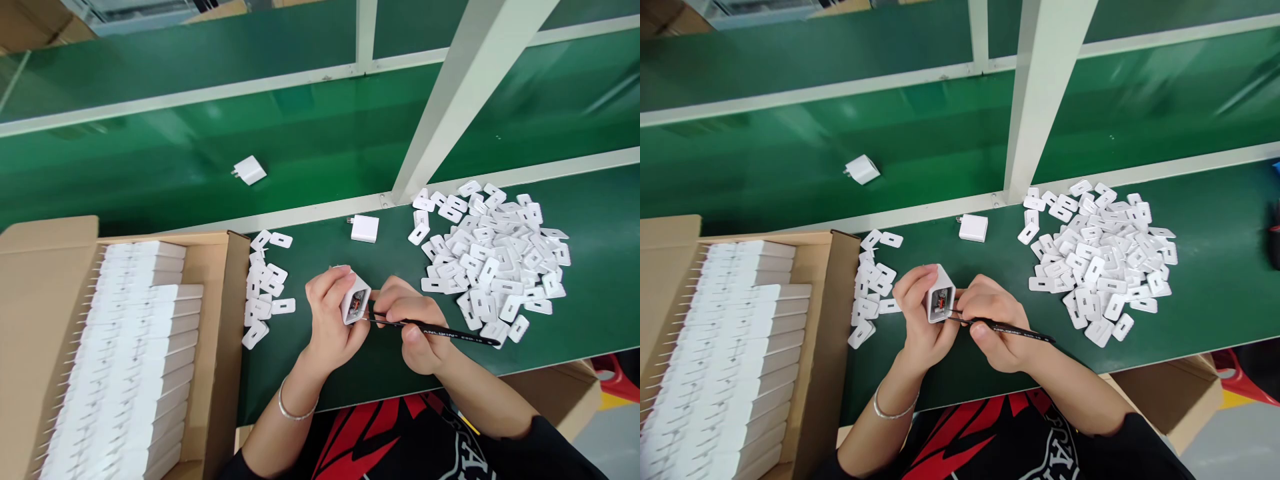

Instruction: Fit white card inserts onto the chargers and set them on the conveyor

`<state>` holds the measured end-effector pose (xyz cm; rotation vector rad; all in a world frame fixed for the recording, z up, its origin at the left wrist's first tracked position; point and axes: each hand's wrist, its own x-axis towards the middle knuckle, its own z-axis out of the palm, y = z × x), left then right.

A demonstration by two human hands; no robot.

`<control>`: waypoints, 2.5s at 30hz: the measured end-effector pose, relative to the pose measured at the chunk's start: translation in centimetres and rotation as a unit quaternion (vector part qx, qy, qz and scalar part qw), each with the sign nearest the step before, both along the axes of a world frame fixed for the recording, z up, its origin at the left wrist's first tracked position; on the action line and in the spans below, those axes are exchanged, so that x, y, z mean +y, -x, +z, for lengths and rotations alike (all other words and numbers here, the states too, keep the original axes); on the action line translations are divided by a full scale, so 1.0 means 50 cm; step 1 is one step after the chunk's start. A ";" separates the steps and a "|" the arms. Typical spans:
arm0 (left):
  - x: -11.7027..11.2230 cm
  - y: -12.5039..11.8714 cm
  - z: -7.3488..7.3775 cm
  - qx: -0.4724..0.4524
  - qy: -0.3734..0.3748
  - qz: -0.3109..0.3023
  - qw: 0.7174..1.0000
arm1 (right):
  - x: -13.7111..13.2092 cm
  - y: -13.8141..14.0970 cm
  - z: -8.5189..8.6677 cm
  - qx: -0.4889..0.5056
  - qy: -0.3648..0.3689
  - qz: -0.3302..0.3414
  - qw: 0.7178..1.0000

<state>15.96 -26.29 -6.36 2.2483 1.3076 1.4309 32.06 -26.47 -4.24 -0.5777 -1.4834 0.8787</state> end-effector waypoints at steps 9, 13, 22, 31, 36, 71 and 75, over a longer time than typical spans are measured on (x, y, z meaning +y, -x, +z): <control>-0.002 -0.003 -0.009 -0.009 -0.009 0.005 1.000 | 0.004 -0.005 0.002 -0.036 -0.024 0.003 0.999; -0.002 -0.003 -0.009 -0.005 -0.012 0.011 1.000 | 0.005 -0.004 0.002 -0.030 -0.037 -0.004 0.999; -0.002 -0.003 -0.012 -0.016 -0.009 0.008 1.000 | 0.000 -0.001 0.007 -0.048 -0.026 -0.003 0.999; -0.001 -0.001 -0.014 -0.033 -0.019 -0.002 0.999 | -0.004 0.003 0.006 -0.025 -0.005 0.012 1.000; 0.000 -0.001 -0.005 -0.015 -0.010 -0.009 1.000 | -0.007 0.004 -0.011 0.009 -0.009 -0.030 0.999; 0.000 0.002 -0.021 -0.051 -0.037 0.008 0.998 | -0.002 -0.013 0.009 -0.149 -0.129 -0.018 0.980; 0.000 0.001 -0.022 -0.047 -0.038 0.015 0.998 | -0.002 -0.012 0.010 -0.154 -0.109 -0.015 0.982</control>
